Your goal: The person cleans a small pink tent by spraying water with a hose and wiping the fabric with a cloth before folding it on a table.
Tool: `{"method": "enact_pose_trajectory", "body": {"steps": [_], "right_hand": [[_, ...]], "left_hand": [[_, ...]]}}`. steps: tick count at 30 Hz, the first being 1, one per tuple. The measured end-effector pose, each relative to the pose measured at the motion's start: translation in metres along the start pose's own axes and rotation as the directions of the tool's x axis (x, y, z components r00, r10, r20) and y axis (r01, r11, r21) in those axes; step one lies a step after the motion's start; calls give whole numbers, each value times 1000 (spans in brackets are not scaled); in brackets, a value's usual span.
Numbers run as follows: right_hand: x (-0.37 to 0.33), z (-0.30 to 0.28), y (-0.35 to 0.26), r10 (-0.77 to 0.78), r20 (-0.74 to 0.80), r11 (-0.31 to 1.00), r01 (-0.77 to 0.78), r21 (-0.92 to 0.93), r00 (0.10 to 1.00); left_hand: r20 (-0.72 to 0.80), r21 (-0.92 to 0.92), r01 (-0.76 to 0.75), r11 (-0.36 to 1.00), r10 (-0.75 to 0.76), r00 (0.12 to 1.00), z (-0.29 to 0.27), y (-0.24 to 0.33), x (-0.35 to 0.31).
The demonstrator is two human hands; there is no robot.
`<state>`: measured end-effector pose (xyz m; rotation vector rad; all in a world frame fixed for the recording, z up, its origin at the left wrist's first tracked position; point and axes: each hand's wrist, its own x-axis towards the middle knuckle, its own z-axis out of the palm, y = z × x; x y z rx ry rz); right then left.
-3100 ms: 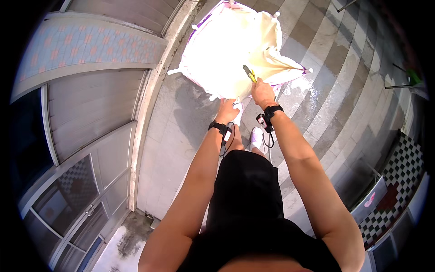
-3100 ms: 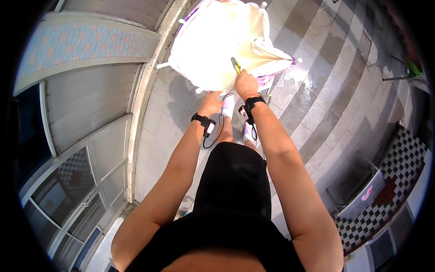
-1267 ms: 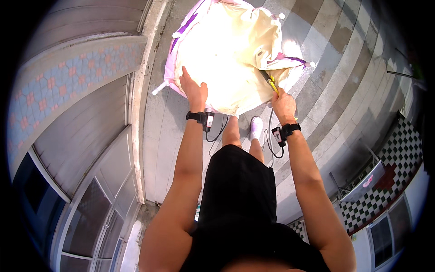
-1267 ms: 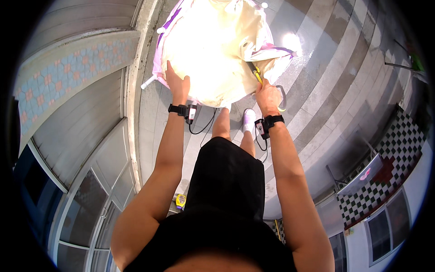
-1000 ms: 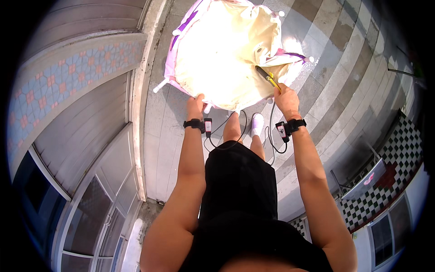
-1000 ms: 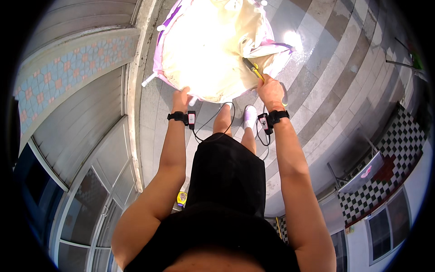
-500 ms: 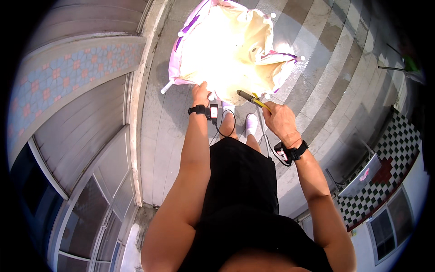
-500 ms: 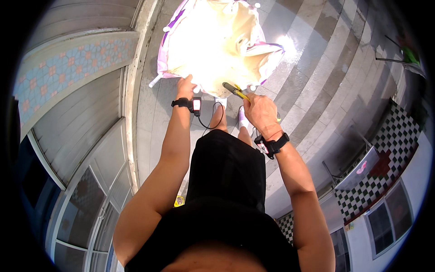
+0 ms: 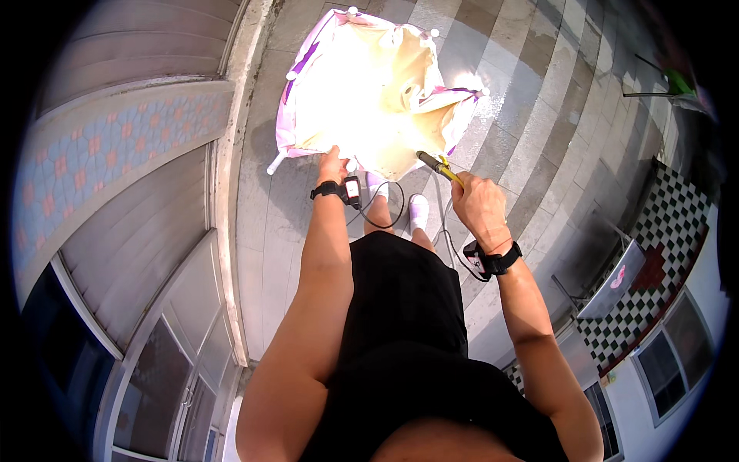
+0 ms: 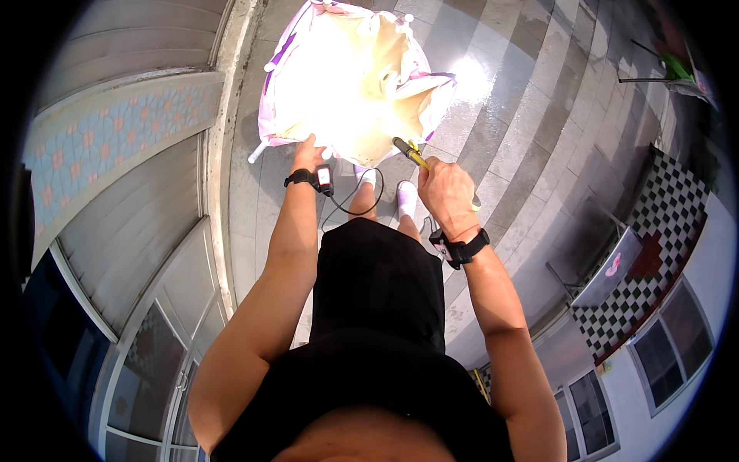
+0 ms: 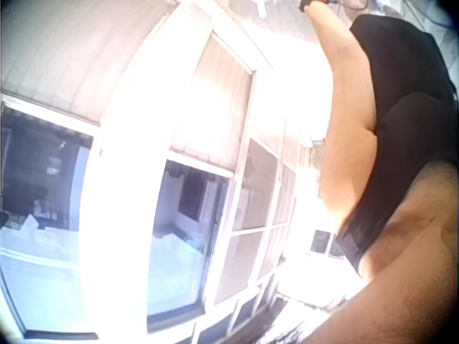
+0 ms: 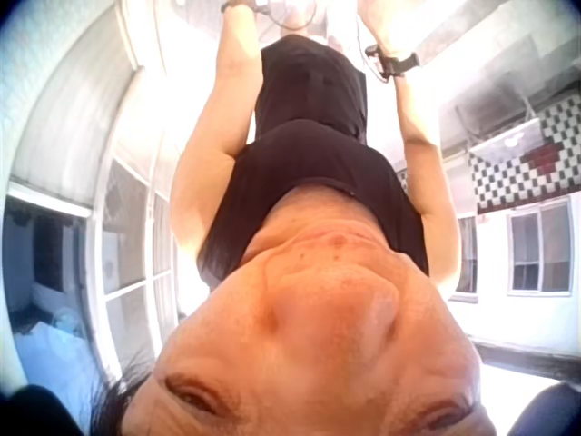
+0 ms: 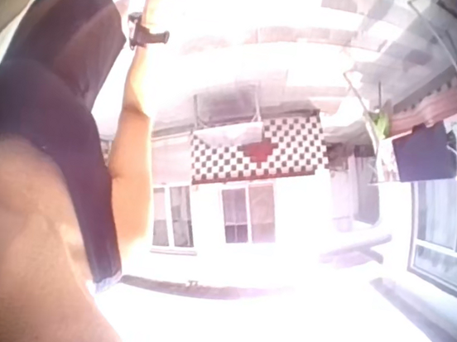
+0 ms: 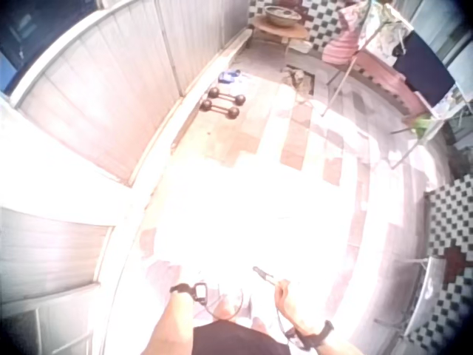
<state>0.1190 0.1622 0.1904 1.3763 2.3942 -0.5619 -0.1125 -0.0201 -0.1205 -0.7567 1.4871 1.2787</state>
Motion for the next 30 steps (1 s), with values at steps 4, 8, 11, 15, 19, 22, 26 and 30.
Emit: {"method": "enact_pose_trajectory", "body": {"steps": [4, 8, 11, 15, 19, 22, 26, 30], "right_hand": [[5, -6, 3, 58, -69, 998, -60, -31, 996], [11, -11, 14, 96, -141, 993, -105, -59, 985], [11, -15, 6, 102, -130, 993, -109, -50, 986], [3, -6, 4, 104, -163, 993, -111, -34, 981], [5, -5, 6, 162, -204, 984, -174, -41, 965], [9, -2, 7, 123, -219, 991, -132, -28, 968], [13, -4, 6, 143, -255, 988, -154, -26, 956], [13, -1, 9, 141, -270, 989, -148, -7, 953]], "left_hand": [[24, 87, 35, 996, -37, 999, -1, 2, 0], [36, 33, 64, 997, -65, 997, 9, 6, -14], [53, 3, 94, 996, -94, 994, -5, 6, 1], [75, -57, 70, 996, -65, 995, 8, 9, -9], [87, -102, 75, 992, -66, 994, 14, 11, -16], [131, -162, 76, 984, -55, 990, 14, 8, -13], [121, -108, 74, 991, -61, 991, 14, 10, -11], [54, -32, 14, 999, -13, 998, 44, 29, -53]]}}
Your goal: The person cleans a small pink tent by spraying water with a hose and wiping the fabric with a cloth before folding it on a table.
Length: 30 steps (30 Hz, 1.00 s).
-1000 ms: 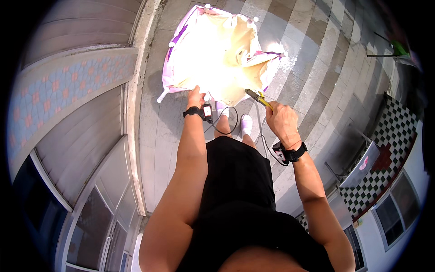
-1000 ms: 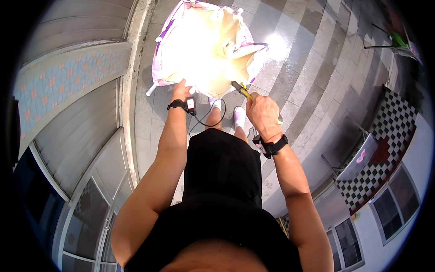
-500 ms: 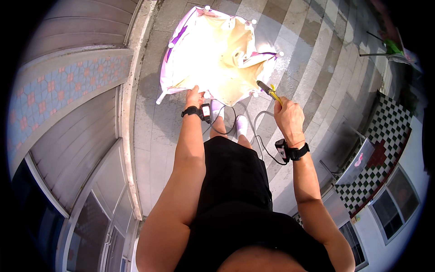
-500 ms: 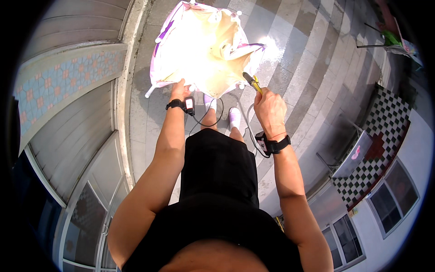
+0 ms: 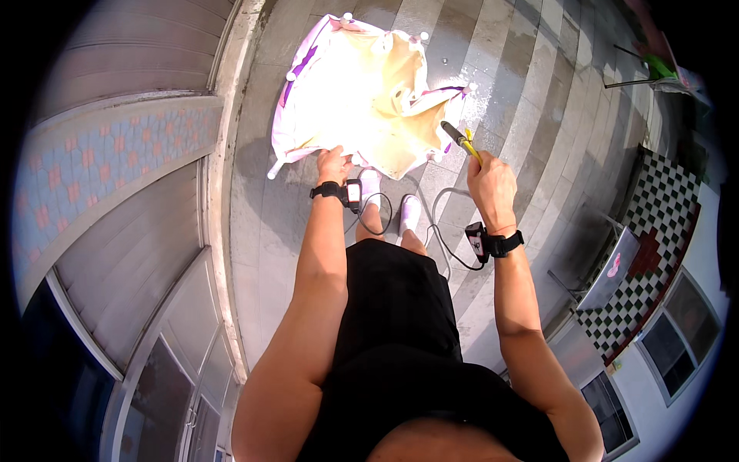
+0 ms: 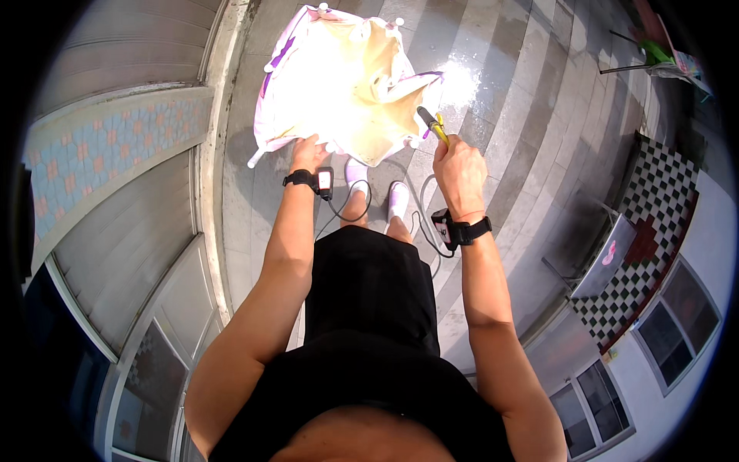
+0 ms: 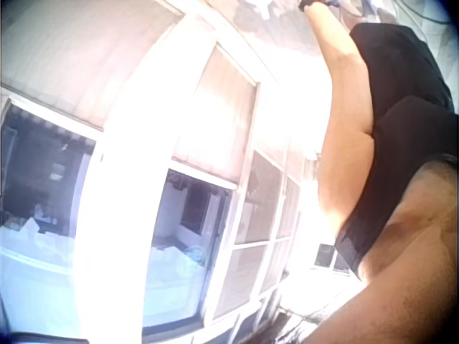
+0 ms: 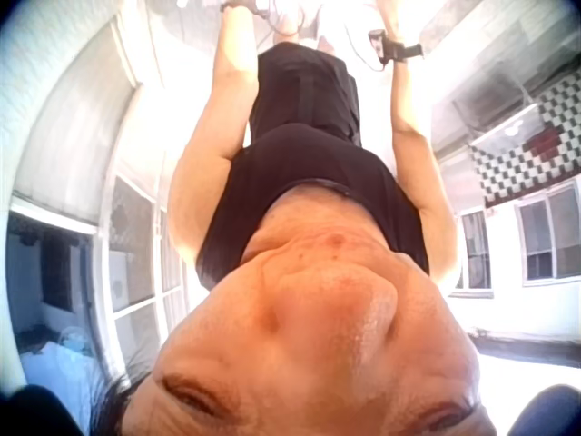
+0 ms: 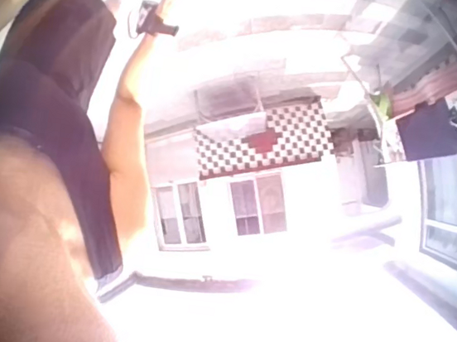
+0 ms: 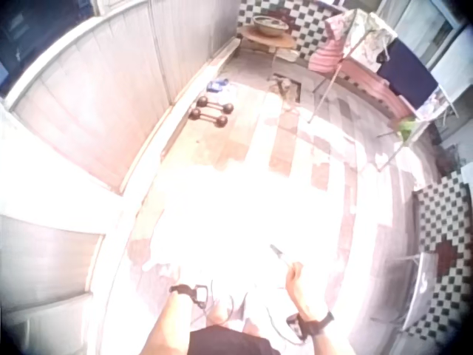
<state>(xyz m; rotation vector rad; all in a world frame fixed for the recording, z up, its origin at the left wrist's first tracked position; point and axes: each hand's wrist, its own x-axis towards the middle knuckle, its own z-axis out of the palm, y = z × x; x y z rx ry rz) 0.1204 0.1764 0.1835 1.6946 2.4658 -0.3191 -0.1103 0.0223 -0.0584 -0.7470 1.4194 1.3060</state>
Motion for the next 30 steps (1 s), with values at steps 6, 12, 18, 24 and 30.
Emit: {"method": "enact_pose_trajectory", "body": {"steps": [6, 12, 18, 24, 30], "right_hand": [[7, 2, -1, 33, -44, 999, -33, 20, 998], [31, -1, 10, 38, -110, 994, -26, 104, 993], [52, -13, 26, 76, -20, 961, -68, 269, 997], [96, -12, 69, 65, -91, 911, -22, 411, 994], [141, -18, 124, 137, -76, 871, -83, 485, 988]], "left_hand": [[141, 147, -220, 964, 199, 970, 34, 20, -26], [253, 233, -452, 861, 396, 883, 84, 45, -35], [411, 287, -587, 757, 457, 789, 146, 60, -51], [520, 466, -684, 561, 452, 725, 230, 68, -63], [536, 735, -674, 76, 544, 646, 304, 90, -70]]}}
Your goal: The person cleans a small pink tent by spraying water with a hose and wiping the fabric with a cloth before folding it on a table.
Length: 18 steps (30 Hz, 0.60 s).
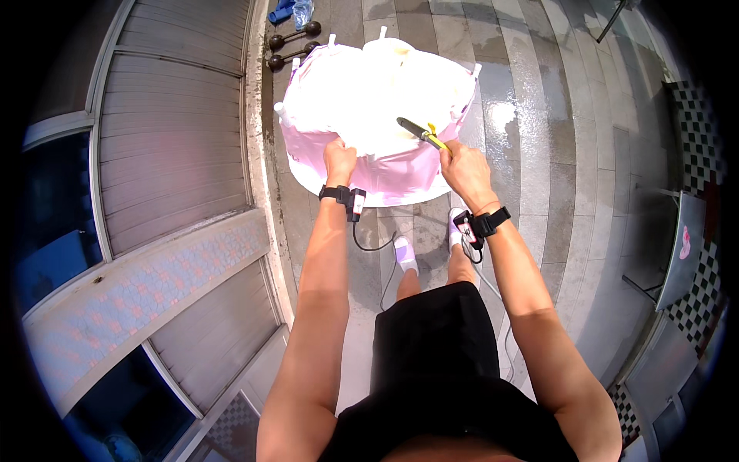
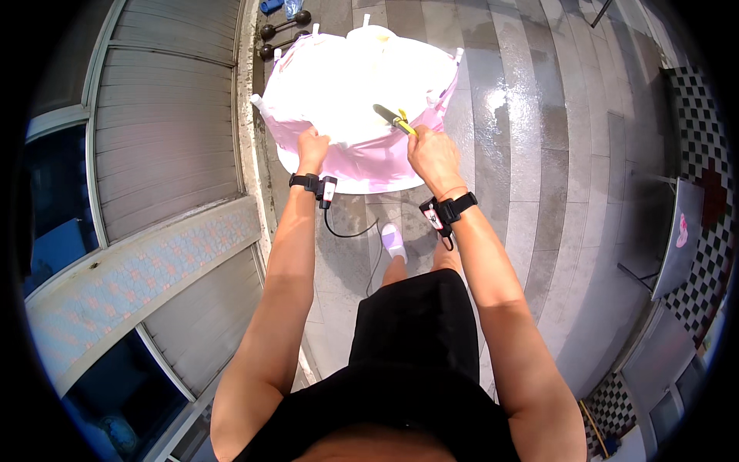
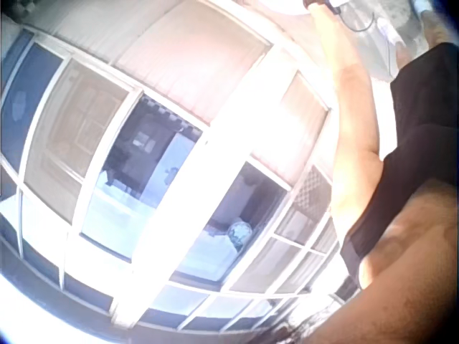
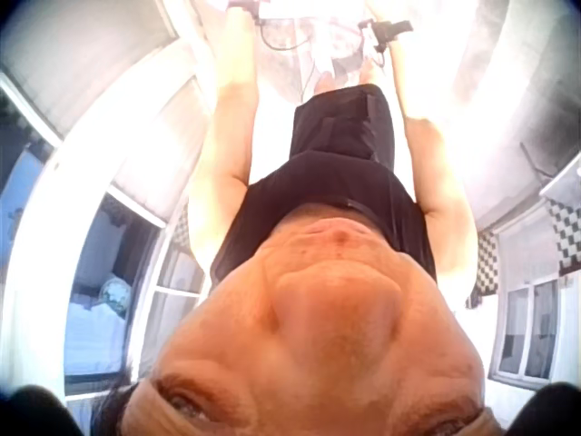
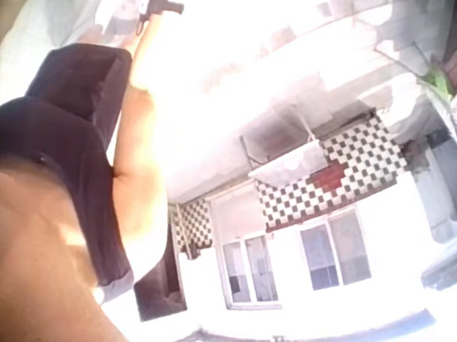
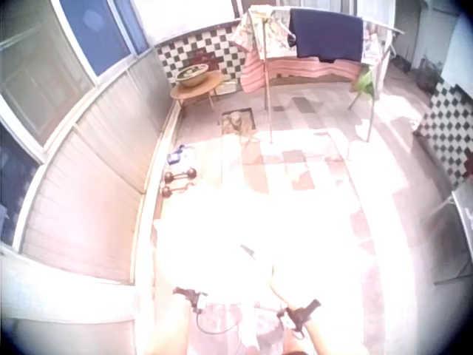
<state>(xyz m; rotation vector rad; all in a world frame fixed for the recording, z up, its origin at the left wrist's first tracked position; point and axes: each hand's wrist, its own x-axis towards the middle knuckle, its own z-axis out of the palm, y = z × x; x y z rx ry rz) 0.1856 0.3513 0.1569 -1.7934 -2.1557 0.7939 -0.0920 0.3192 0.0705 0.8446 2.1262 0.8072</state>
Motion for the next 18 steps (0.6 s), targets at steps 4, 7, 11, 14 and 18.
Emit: {"method": "enact_pose_trajectory", "body": {"steps": [4, 7, 11, 14, 18], "right_hand": [[33, -10, 23, 51, 39, 998, -52, 26, 998], [47, -16, 26, 47, 43, 991, -53, 126, 998], [66, -26, 33, 44, 13, 948, -46, 314, 999], [57, -15, 45, 46, 25, 893, -53, 447, 999], [57, -40, 36, 25, 73, 873, -58, 484, 997]], "left_hand": [[-40, 331, -155, 931, 178, 983, -9, 45, 45], [-15, 481, -200, 854, 236, 972, -22, 76, 71], [7, 561, -149, 815, 176, 984, -29, 98, 101], [-13, 564, -98, 820, 128, 992, -30, 70, 107], [-31, 538, -37, 842, 63, 998, -23, 60, 115]]}}
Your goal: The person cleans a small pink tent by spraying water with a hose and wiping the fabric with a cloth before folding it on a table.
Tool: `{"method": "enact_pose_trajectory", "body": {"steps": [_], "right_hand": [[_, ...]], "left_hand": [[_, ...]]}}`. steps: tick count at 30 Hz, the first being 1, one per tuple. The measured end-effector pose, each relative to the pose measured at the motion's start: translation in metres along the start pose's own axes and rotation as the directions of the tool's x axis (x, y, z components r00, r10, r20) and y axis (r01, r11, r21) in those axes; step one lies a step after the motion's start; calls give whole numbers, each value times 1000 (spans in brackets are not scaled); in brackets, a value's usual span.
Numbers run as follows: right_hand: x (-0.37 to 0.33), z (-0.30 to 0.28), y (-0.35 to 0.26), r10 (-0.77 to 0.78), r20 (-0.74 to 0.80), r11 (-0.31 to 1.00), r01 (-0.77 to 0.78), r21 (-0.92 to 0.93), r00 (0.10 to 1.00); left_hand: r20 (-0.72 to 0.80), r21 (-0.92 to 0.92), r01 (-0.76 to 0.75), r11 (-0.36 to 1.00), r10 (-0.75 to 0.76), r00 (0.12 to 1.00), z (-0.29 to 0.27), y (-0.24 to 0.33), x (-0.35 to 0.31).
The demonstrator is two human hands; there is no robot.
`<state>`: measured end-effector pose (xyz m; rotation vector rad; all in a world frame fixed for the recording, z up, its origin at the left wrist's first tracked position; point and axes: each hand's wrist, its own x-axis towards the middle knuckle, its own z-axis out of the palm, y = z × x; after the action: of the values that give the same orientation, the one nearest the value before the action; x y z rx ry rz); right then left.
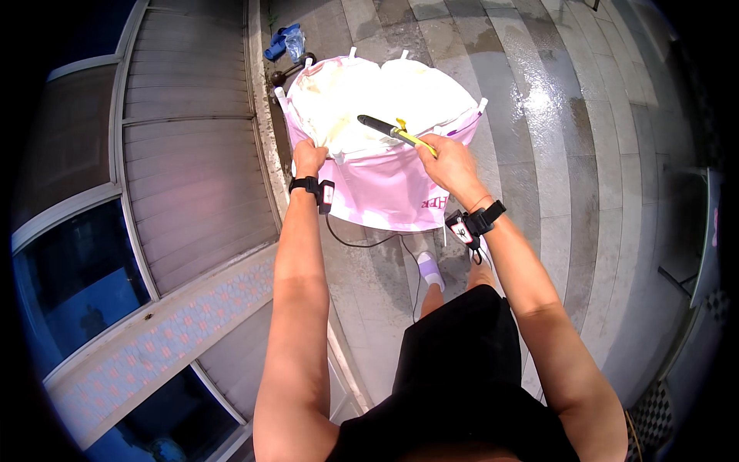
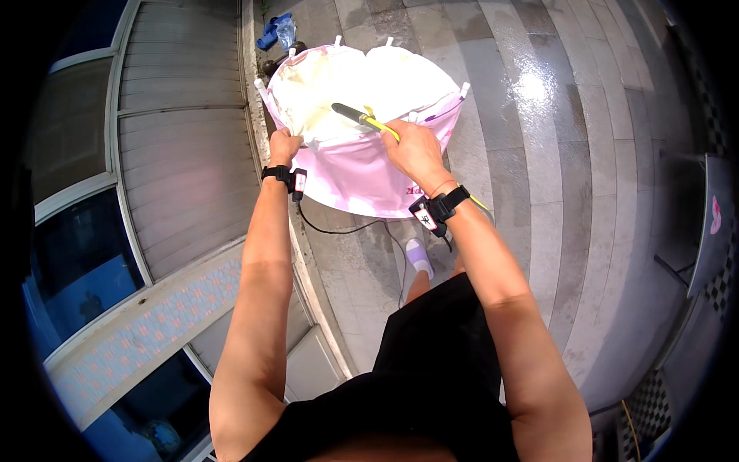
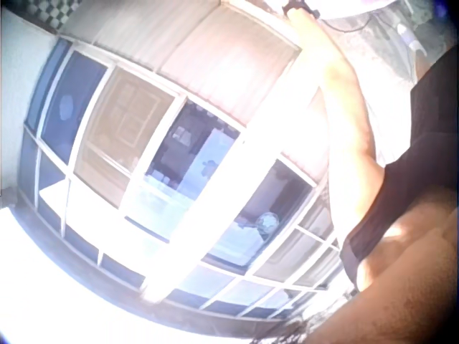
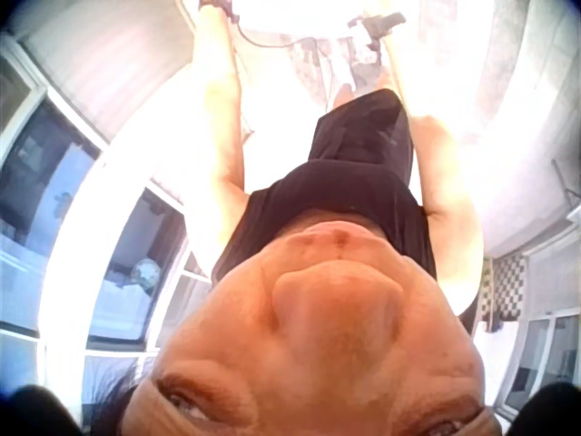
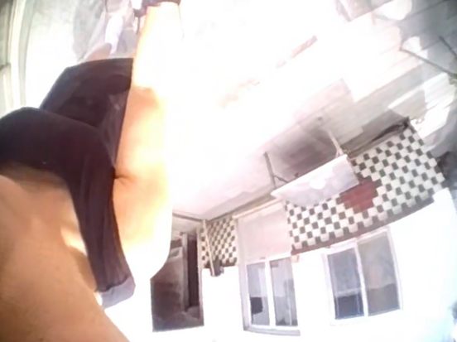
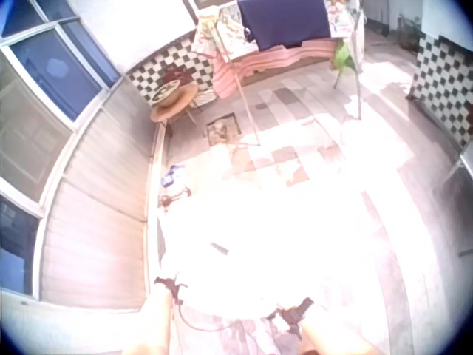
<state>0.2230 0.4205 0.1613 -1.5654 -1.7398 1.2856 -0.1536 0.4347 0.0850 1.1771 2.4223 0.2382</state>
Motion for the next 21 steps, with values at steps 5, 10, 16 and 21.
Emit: {"method": "enact_pose_trajectory", "body": {"steps": [5, 10, 16, 21], "right_hand": [[-14, -9, -5, -3, -26, 999, 4, 48, 1000], [-12, -8, -2, -6, -73, 1000, 8, 27, 997], [-33, 3, 17, 19, -119, 999, -13, 52, 993], [-46, 5, 24, 10, -139, 1000, -7, 26, 990]], "left_hand": [[6, 8, 12, 1000, -12, 1000, 31, 12, -21], [39, -123, 94, 988, -90, 995, 54, 16, -30], [18, -28, 28, 999, -28, 999, 76, 2, -62], [23, -21, -17, 1000, 17, 1000, 84, -3, -78]]}}
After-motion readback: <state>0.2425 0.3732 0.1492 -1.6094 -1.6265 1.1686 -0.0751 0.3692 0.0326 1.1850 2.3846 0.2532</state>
